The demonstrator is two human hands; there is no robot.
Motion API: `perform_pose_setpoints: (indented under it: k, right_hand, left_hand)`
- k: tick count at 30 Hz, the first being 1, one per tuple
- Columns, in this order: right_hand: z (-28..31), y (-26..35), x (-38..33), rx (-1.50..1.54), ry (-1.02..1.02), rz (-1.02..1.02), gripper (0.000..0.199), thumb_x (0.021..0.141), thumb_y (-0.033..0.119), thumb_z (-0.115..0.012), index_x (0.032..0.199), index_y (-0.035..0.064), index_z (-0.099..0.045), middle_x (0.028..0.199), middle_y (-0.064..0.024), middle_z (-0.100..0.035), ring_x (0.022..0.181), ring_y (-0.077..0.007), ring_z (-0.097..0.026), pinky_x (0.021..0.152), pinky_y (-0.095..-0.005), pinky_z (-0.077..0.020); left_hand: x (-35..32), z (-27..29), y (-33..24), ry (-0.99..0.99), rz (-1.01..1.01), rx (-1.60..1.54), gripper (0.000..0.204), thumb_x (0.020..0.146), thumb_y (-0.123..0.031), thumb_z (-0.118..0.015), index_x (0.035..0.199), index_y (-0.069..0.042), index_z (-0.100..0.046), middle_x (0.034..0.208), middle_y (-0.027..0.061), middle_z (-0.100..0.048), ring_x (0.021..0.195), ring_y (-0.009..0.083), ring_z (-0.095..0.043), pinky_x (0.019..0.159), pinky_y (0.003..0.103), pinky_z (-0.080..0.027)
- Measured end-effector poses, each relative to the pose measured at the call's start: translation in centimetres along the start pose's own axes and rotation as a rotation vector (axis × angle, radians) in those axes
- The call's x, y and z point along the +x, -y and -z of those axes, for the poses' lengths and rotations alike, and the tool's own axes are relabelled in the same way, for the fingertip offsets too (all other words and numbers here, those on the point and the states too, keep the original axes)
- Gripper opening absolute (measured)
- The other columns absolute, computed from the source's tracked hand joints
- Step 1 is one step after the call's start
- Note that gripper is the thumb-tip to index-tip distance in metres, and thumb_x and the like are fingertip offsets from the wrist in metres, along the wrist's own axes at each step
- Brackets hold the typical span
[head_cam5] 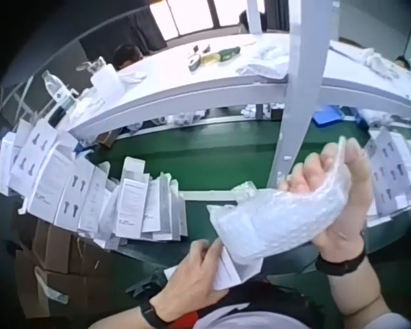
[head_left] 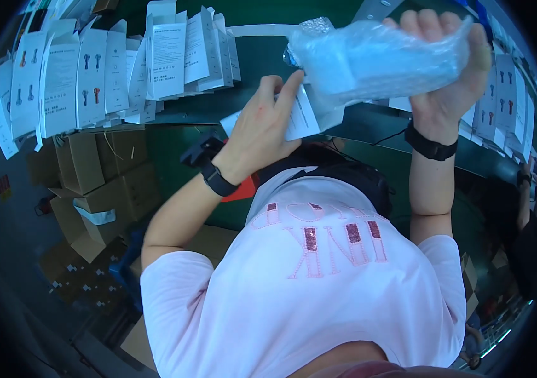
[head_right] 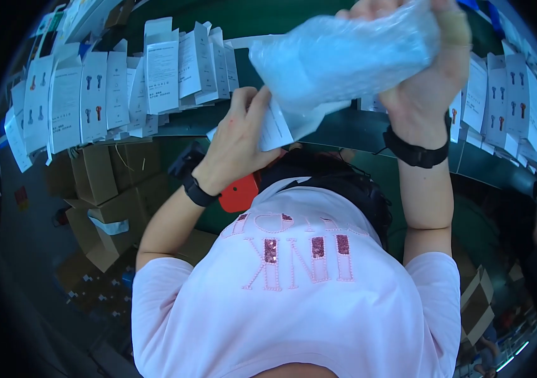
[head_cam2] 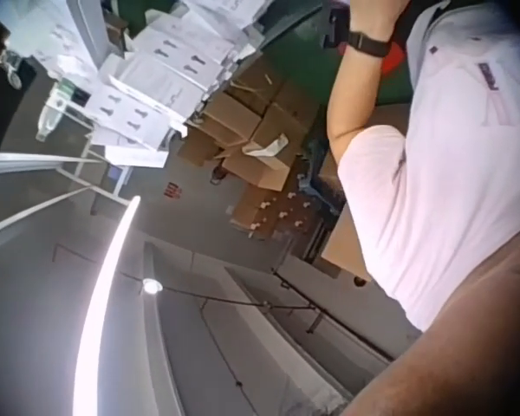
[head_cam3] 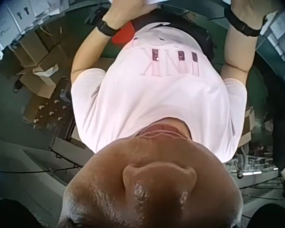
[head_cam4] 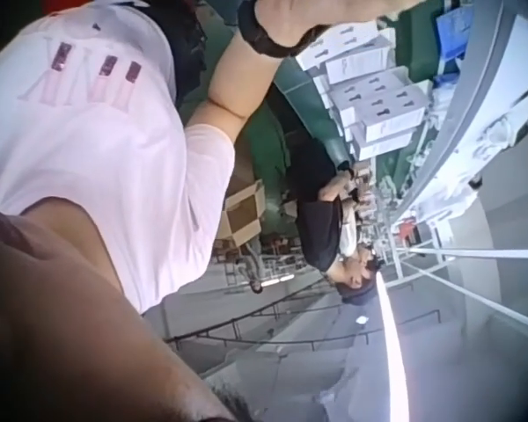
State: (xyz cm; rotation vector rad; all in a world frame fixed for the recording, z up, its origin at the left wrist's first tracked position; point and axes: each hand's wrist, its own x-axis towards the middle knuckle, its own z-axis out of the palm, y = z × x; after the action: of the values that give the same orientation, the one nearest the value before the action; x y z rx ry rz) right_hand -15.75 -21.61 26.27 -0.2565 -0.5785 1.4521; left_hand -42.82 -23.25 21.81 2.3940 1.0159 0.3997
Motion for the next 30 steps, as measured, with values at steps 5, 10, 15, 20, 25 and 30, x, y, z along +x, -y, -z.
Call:
perform_pose_setpoints:
  k: [5,10,15,20,25,30]
  right_hand:
    - [-0.2,-2.4,0.7,-0.186,0.116,-0.029,0.031,0.093,0.038,-0.054,0.086,0.0091,-0.059,0.080,-0.0061,-0.056,0.082,-0.0219,-0.054,0.096,-0.0433,-0.0388]
    - [-0.9,-2.9,1.5,-0.311,-0.026,-0.204,0.029,0.094,0.036,-0.053,0.088,0.0080,-0.059,0.080,-0.0071,-0.057,0.082,-0.0204,-0.055,0.092,-0.0430,-0.0424]
    - [-2.2,-3.5,2.2,-0.591,-0.313,-0.372,0.021,0.094,0.028,-0.059,0.091,0.0066,-0.059,0.077,-0.0079,-0.062,0.075,-0.0184,-0.064,0.066,-0.0301,-0.0545]
    - [-2.3,-3.9,2.9,-0.620,-0.393,-0.394,0.021,0.092,0.027,-0.063,0.092,0.0063,-0.061,0.081,-0.0082,-0.065,0.077,-0.0179,-0.065,0.065,-0.0305,-0.0559]
    - [-1.9,-6.3,4.2,-0.557,-0.328,-0.389,0.025,0.093,0.030,-0.060,0.088,0.0060,-0.060,0.081,-0.0093,-0.064,0.080,-0.0182,-0.065,0.069,-0.0307,-0.0542]
    - [-3.2,-9.3,0.6,-1.464,0.541,-0.238,0.034,0.093,0.028,-0.057,0.115,0.0020,-0.062,0.104,-0.0105,-0.061,0.099,-0.0258,-0.059,0.091,-0.0339,-0.0433]
  left_hand:
    - [-2.2,-1.2,0.8,-0.298,0.148,-0.164,0.085,0.062,-0.009,-0.078,0.137,-0.009,-0.038,0.112,0.0211,-0.042,0.094,0.0412,-0.056,0.076,0.045,-0.053]
    - [-3.3,-1.8,1.2,-0.292,0.130,-0.170,0.081,0.063,-0.015,-0.078,0.135,-0.012,-0.040,0.111,0.0213,-0.041,0.093,0.0416,-0.055,0.076,0.045,-0.053]
    - [-2.7,-2.9,0.8,-0.200,0.156,-0.277,0.088,0.062,-0.014,-0.077,0.140,-0.009,-0.036,0.112,0.0222,-0.040,0.098,0.0401,-0.053,0.084,0.043,-0.050]
    - [-2.2,-3.7,0.5,-0.240,0.050,-0.283,0.098,0.061,-0.012,-0.078,0.145,-0.007,-0.030,0.113,0.0220,-0.040,0.100,0.0388,-0.052,0.087,0.041,-0.048]
    - [-1.7,-4.0,0.8,-0.438,0.042,-0.405,0.102,0.061,-0.012,-0.080,0.148,-0.007,-0.028,0.116,0.0204,-0.039,0.102,0.0374,-0.052,0.086,0.041,-0.050]
    - [-2.4,-4.4,1.1,-0.535,0.123,-0.405,0.102,0.062,-0.013,-0.080,0.149,-0.006,-0.027,0.117,0.0200,-0.038,0.101,0.0370,-0.053,0.085,0.041,-0.051]
